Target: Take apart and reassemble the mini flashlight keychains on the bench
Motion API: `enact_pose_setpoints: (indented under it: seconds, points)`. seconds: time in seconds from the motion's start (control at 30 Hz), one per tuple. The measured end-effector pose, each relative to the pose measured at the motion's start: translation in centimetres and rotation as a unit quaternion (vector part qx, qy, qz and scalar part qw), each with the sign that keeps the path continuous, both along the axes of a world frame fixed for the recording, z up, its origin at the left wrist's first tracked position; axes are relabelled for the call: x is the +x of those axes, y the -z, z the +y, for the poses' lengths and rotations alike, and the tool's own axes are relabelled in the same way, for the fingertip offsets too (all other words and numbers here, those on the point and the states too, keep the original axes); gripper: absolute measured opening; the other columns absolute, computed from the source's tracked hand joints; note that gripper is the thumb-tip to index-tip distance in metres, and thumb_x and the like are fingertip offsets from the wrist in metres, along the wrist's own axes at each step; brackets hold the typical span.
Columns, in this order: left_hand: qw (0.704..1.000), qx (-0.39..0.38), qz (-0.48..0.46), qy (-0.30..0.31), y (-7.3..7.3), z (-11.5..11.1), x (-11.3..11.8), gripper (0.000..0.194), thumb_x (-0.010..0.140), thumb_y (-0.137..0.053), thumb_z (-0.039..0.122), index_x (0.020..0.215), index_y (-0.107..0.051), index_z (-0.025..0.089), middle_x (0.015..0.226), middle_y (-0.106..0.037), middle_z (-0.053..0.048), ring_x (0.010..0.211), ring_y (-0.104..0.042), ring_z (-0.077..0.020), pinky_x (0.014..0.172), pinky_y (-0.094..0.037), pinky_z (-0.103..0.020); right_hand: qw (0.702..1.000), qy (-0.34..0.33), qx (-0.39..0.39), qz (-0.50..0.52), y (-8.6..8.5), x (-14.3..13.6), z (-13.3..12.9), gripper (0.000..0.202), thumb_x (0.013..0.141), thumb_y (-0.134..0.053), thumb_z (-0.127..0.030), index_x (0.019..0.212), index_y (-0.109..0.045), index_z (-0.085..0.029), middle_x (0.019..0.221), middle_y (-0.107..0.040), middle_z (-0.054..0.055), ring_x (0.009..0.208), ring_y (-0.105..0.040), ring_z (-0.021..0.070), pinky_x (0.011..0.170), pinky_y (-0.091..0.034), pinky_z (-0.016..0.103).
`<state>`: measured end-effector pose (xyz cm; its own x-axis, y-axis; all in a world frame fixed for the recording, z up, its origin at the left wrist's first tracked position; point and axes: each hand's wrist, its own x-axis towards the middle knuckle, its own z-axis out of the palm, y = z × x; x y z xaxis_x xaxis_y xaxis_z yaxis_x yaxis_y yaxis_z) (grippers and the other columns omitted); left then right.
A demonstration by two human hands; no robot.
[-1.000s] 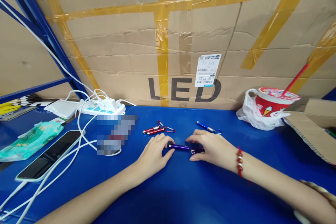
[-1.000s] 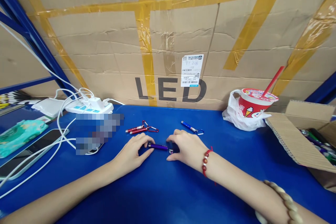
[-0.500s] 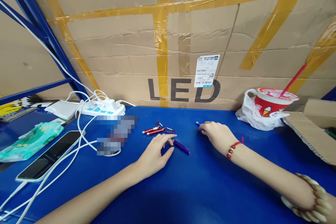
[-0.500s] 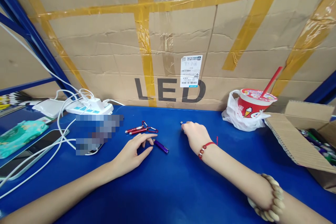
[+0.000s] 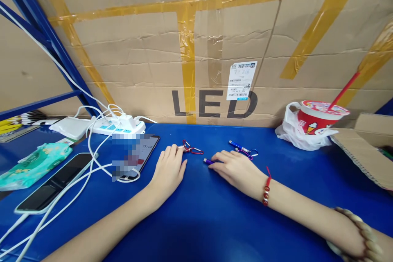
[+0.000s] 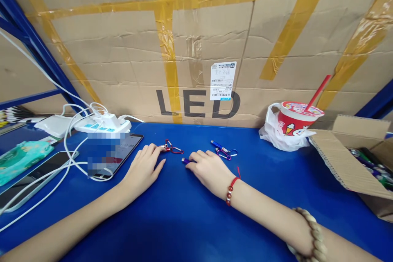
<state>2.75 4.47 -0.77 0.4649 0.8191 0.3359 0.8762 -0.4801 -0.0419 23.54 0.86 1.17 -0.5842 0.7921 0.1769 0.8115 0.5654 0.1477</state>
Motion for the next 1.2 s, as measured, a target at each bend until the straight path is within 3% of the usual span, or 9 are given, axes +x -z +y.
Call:
enact_pose_setpoints:
  seconds: [0.1,0.23,0.37,0.47,0.53,0.8,1.07,1.2]
  points:
    - [1.0,0.017,-0.003,-0.003,-0.1,0.1,0.0,0.025,0.088,-0.039,0.021,0.11,-0.049,0.015,0.1,-0.051,-0.01,0.089,-0.047,-0.0256,0.076,-0.039,-0.037,0.996,0.085,0.034,-0.017,0.2,0.9,0.7,0.02,0.082,-0.051,-0.007,0.088,-0.067,-0.017,0.091,-0.064,0.009,0.085,-0.057,0.0219,0.069,-0.042,0.032]
    - [1.0,0.006,-0.002,-0.014,-0.2,0.4,-0.2,0.024,0.088,-0.039,0.02,0.107,-0.052,0.013,0.097,-0.052,-0.012,0.089,-0.046,-0.0276,0.075,-0.039,-0.039,0.99,0.126,0.061,-0.006,0.1,1.4,0.9,0.019,0.08,-0.05,-0.004,0.083,-0.067,-0.012,0.091,-0.062,0.014,0.084,-0.057,0.0264,0.065,-0.042,0.035]
    - [1.0,-0.011,-0.014,0.0,-0.1,0.3,-0.1,0.017,0.088,-0.044,0.023,0.097,-0.055,0.014,0.093,-0.053,-0.01,0.086,-0.047,-0.0252,0.074,-0.04,-0.037,0.996,0.056,0.05,0.041,0.0,0.4,0.1,0.025,0.084,-0.048,-0.009,0.101,-0.062,-0.021,0.103,-0.06,0.007,0.09,-0.057,0.0199,0.073,-0.046,0.032]
    - [0.994,-0.06,-0.068,0.062,0.0,-0.4,0.4,0.012,0.087,-0.048,0.027,0.087,-0.055,0.017,0.09,-0.053,-0.005,0.085,-0.049,-0.0205,0.076,-0.04,-0.033,0.989,-0.031,0.032,0.139,0.3,-0.8,-0.7,0.03,0.088,-0.046,-0.019,0.117,-0.052,-0.02,0.114,-0.056,0.008,0.1,-0.053,0.0202,0.083,-0.045,0.035]
    - [0.983,-0.104,-0.111,0.103,0.1,-1.0,0.9,0.012,0.087,-0.05,0.029,0.084,-0.054,0.017,0.088,-0.054,-0.003,0.084,-0.049,-0.0194,0.075,-0.039,-0.033,0.983,-0.054,0.014,0.176,0.8,-1.3,-1.0,0.032,0.089,-0.045,-0.024,0.12,-0.049,-0.017,0.115,-0.055,0.01,0.102,-0.052,0.022,0.083,-0.046,0.038]
    - [0.963,-0.174,-0.177,0.103,0.2,-1.7,1.6,0.019,0.087,-0.049,0.033,0.077,-0.051,0.017,0.079,-0.053,0.0,0.076,-0.05,-0.0171,0.069,-0.037,-0.032,0.96,-0.046,-0.064,0.269,2.4,-1.5,-0.9,0.029,0.091,-0.04,-0.015,0.116,-0.052,-0.021,0.096,-0.061,0.006,0.085,-0.054,0.0186,0.073,-0.044,0.034]
    - [0.938,-0.223,-0.227,0.142,-0.2,-1.9,1.7,0.031,0.095,-0.027,0.03,0.072,-0.045,0.018,0.077,-0.048,0.0,0.074,-0.048,-0.0155,0.071,-0.035,-0.031,0.931,-0.03,-0.128,0.34,1.8,-1.9,-1.3,0.025,0.092,-0.039,-0.021,0.112,-0.055,-0.022,0.092,-0.062,0.004,0.083,-0.054,0.0164,0.073,-0.038,0.031]
    - [0.923,-0.235,-0.263,0.152,-0.3,-2.1,1.8,0.022,0.093,-0.033,0.03,0.08,-0.046,0.019,0.081,-0.05,0.0,0.076,-0.048,-0.0152,0.072,-0.035,-0.03,0.922,-0.03,-0.161,0.352,1.7,-1.7,-1.1,0.027,0.095,-0.035,-0.027,0.104,-0.059,-0.023,0.086,-0.065,0.002,0.078,-0.056,0.0154,0.071,-0.036,0.031]
